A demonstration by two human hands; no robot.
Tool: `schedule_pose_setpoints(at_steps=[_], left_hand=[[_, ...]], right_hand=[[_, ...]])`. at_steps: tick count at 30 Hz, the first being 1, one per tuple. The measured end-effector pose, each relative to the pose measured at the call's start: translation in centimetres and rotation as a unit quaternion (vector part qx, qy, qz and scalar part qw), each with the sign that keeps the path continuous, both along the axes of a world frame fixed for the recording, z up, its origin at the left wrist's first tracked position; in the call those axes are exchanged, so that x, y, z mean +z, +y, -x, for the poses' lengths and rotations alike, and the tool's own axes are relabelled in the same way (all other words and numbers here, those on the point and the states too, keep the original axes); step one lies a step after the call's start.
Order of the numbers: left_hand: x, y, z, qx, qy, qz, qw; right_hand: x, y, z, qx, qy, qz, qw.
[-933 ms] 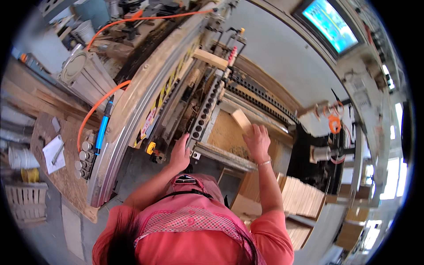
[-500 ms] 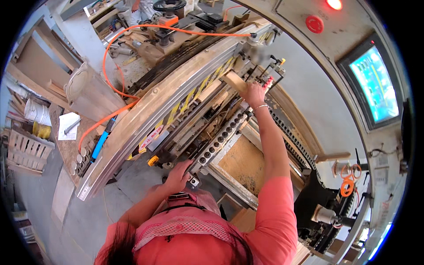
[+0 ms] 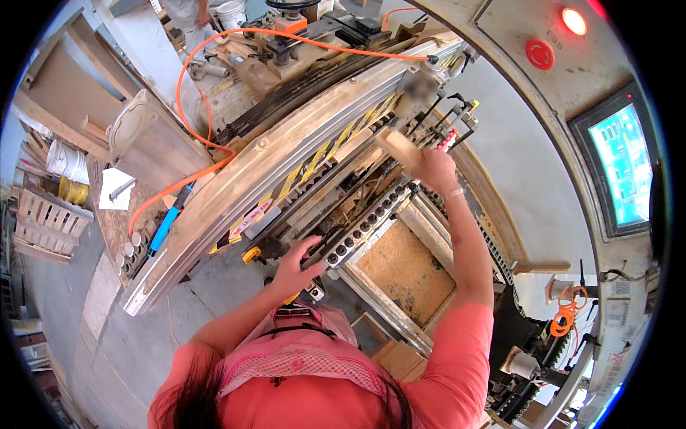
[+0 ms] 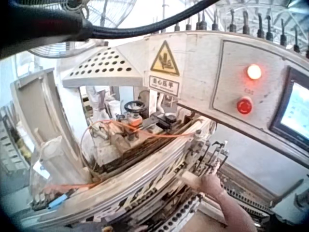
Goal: The person repeatedly feeds small wooden blocks into a woodworking machine and collects the processed pieces. They handle the blocks one at a time, placing them into the machine's feed mechanism and then stacking the finished pieces on a nearby surface.
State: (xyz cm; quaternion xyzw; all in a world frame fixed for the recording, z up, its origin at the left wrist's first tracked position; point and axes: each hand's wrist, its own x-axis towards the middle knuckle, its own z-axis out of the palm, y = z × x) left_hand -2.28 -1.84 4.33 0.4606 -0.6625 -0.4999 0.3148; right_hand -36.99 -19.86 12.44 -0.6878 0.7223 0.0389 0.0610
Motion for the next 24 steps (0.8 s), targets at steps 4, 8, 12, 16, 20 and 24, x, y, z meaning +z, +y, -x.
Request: schedule_pose_setpoints(at_steps=[4,8,12,16,20,24], left_hand=[[0.2,-1.7,3.9,0.001,0.284,-0.205,0.937],[-1.0,-2.7,6.5,-0.065,0.335,-0.275,0.899],[-2.1,-1.5,5.7,0.02,0.362,-0.285,0.888],[-3.4,0.1,3.0,0.053,0.371,-0.16,0.913],[-3.5,2.1,0.3,0.066,0.277,-0.139,0.949],[-3.1,3.5,-0.5,0.069,0.23,-0.121,0.963]], right_hand=[[1.7,8.5,-3.8,0.124,-0.156,-0.031,0.979],[0.9,13.9,-8.3,0.205,-0.292,-0.024,0.934],[3.0,13.0,-8.6,0.148,-0.304,-0.118,0.934],[2.2,7.0,-5.2,0.039,-0.148,-0.086,0.984],[-1.6,0.5,-0.4,0.002,-0.036,0.053,0.998],[-4.2,-4.4,0.1,0.022,0.013,0.038,0.999]])
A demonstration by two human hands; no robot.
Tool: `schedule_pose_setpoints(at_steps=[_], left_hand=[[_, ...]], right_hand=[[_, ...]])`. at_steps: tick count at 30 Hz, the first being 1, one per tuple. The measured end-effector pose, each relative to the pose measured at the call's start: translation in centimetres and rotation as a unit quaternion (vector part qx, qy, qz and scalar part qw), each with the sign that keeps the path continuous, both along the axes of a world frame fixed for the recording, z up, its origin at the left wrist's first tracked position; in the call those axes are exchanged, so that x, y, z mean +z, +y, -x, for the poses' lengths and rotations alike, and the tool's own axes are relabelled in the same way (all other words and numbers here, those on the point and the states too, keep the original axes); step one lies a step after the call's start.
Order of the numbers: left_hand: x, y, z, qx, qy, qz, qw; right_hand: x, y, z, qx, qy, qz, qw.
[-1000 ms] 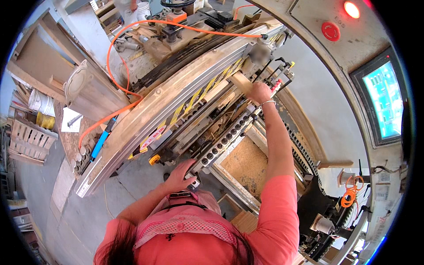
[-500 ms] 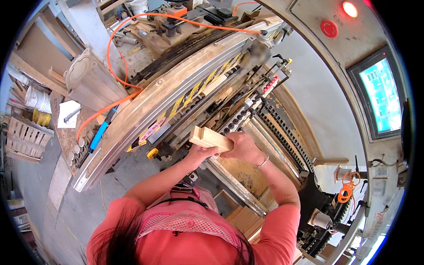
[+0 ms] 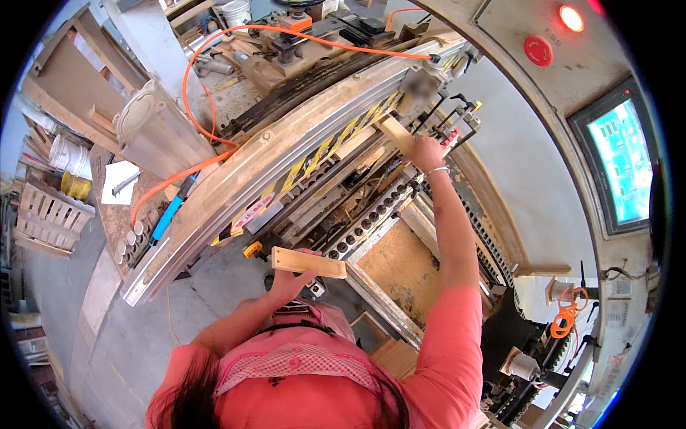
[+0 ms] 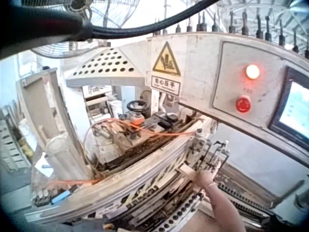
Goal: The person repeatedly feeds small wooden blocks into a woodworking machine and collects the processed pieces. They handle the blocks one at a time, placing them into the machine's feed mechanism and then stacking the finished pieces on a nearby surface.
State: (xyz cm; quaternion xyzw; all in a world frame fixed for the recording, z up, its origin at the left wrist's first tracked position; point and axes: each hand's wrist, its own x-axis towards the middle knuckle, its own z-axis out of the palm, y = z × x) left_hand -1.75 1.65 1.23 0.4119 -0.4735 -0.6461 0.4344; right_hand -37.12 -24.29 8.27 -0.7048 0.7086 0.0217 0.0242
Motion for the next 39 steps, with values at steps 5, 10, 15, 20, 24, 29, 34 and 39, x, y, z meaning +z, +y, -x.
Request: schedule_pose_setpoints(at_steps=[5,10,15,20,24,29,34,39], left_hand=[[-0.3,0.6,0.3,0.004,-0.017,0.01,1.0],[-0.2,0.2,0.3,-0.006,-0.016,0.025,1.0],[0.1,-0.2,0.3,-0.022,-0.035,0.035,0.999],[0.0,-0.1,0.3,-0.021,-0.022,0.016,0.999],[0.0,-0.1,0.2,-0.031,-0.031,0.027,0.999],[-0.4,-0.1,0.1,-0.025,-0.013,0.028,0.999],[-0.2,-0.3,0.1,-0.035,-0.036,0.042,0.998],[0.3,-0.2,-0.1,-0.051,-0.049,0.031,0.997]], right_hand=[[-1.6,-2.2,-0.5,-0.058,0.002,-0.024,0.998],[-1.7,-1.2,-0.4,-0.035,-0.036,0.036,0.998],[-0.6,-0.1,-0.2,-0.03,-0.018,0.054,0.998],[-1.3,0.0,0.7,-0.009,0.01,0.054,0.998],[-1.4,-0.1,0.4,-0.018,0.014,0.047,0.999],[-1.0,0.3,-0.3,-0.017,0.011,0.063,0.998],[-0.7,-0.8,-0.7,-0.03,0.007,0.024,0.999],[-0.7,-1.6,-2.0,-0.044,0.006,0.033,0.998]])
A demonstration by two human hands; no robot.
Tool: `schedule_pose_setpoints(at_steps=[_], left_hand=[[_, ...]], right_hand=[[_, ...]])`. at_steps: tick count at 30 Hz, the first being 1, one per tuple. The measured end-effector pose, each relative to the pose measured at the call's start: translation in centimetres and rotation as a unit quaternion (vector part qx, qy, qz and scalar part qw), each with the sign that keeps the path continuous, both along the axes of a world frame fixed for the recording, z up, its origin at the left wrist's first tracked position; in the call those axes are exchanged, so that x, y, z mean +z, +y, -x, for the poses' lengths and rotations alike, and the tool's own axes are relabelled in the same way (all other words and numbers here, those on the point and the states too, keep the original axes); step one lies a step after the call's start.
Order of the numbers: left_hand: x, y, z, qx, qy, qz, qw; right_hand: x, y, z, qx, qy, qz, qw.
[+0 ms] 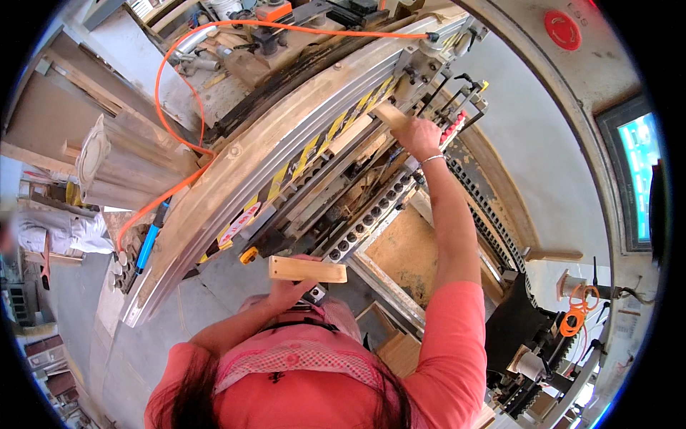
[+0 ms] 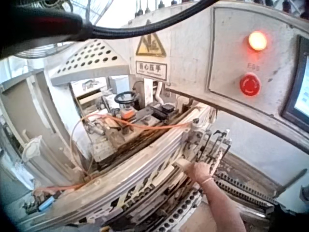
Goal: The person repeatedly feeds small wooden blocks into a woodworking machine and collects the processed pieces. They handle the blocks one at a time, placing them into the machine's feed mechanism and then stacking the finished pieces on a nearby surface.
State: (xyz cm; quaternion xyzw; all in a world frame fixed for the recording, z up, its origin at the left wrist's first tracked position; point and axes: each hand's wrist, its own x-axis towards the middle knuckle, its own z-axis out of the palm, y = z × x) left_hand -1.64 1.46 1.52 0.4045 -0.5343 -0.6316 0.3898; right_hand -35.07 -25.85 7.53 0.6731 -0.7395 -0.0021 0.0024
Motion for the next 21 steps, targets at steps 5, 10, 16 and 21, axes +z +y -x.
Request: schedule_pose_setpoints(at_steps=[5,10,16,21], left_hand=[[-0.9,0.1,0.2,0.018,0.044,-0.029,0.998],[-0.6,-0.2,0.2,0.01,0.026,-0.022,0.999],[0.4,-0.3,0.3,0.011,0.044,-0.032,0.998],[0.8,0.1,-0.4,0.035,0.106,-0.097,0.989]], right_hand=[[-0.1,0.0,0.4,0.029,0.006,0.0,1.0],[0.3,-0.2,0.5,0.041,0.016,-0.02,0.999],[-0.3,-0.1,0.4,0.019,0.013,-0.002,1.0],[-0.4,-0.2,0.2,0.023,0.028,0.009,0.999]])
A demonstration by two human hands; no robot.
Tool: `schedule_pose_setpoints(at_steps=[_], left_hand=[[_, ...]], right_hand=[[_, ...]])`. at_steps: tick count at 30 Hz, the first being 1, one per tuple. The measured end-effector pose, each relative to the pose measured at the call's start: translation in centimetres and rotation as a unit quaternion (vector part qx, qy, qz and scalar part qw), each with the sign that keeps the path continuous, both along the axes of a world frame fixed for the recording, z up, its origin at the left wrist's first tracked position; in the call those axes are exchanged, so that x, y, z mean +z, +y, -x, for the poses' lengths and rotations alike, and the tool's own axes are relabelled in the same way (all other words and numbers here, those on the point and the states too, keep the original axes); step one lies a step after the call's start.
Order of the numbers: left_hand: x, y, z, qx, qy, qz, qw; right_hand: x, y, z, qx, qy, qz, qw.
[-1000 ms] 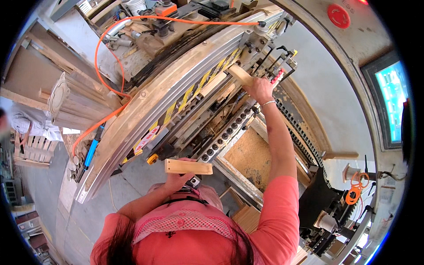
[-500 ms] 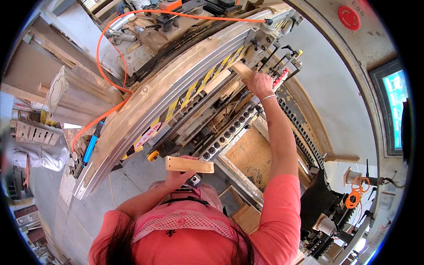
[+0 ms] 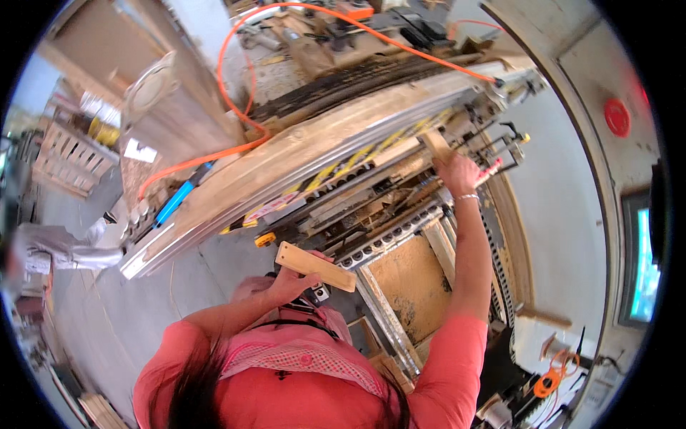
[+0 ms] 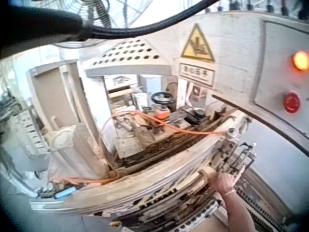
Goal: The person repeatedly feeds small wooden blocks into a woodworking machine and collects the processed pieces. They handle the blocks one at a time, placing them into the machine's feed mechanism and then stacking the finished pieces on a nearby surface.
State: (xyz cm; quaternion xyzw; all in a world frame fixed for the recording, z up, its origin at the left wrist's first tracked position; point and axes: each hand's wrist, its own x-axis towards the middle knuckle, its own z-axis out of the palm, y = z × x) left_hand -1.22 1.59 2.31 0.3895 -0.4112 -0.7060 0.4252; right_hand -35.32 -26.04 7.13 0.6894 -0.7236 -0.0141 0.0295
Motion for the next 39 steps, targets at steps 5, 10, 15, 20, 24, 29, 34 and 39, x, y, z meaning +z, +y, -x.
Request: schedule_pose_setpoints(at_steps=[5,10,15,20,24,29,34,39], left_hand=[[2.1,1.9,-1.4,0.047,0.069,-0.022,0.996],[3.8,4.4,-4.4,0.078,0.076,-0.126,0.986],[2.9,6.8,-8.9,0.158,0.086,-0.243,0.953],[-0.7,7.7,-16.3,0.324,0.055,-0.184,0.926],[-6.3,3.9,-25.6,0.373,0.058,-0.134,0.916],[-15.3,-1.6,-36.3,0.421,-0.197,-0.181,0.867],[-26.0,-8.3,-42.7,0.365,-0.376,-0.165,0.835],[-22.5,-12.6,-41.7,0.389,-0.359,-0.179,0.829]], right_hand=[[0.1,0.1,-0.3,-0.011,0.002,-0.001,1.0],[-0.3,0.3,-0.4,0.036,0.029,0.043,0.998],[-0.5,0.3,-0.6,0.033,0.068,0.072,0.994],[0.4,0.1,-2.2,-0.018,0.061,0.004,0.998],[-0.8,3.0,-0.6,0.042,0.071,0.163,0.983],[1.7,11.7,-8.0,-0.023,-0.012,0.067,0.997],[-0.1,22.2,-6.9,-0.063,0.0,0.002,0.998],[1.5,31.1,-8.8,-0.184,-0.012,-0.06,0.981]])
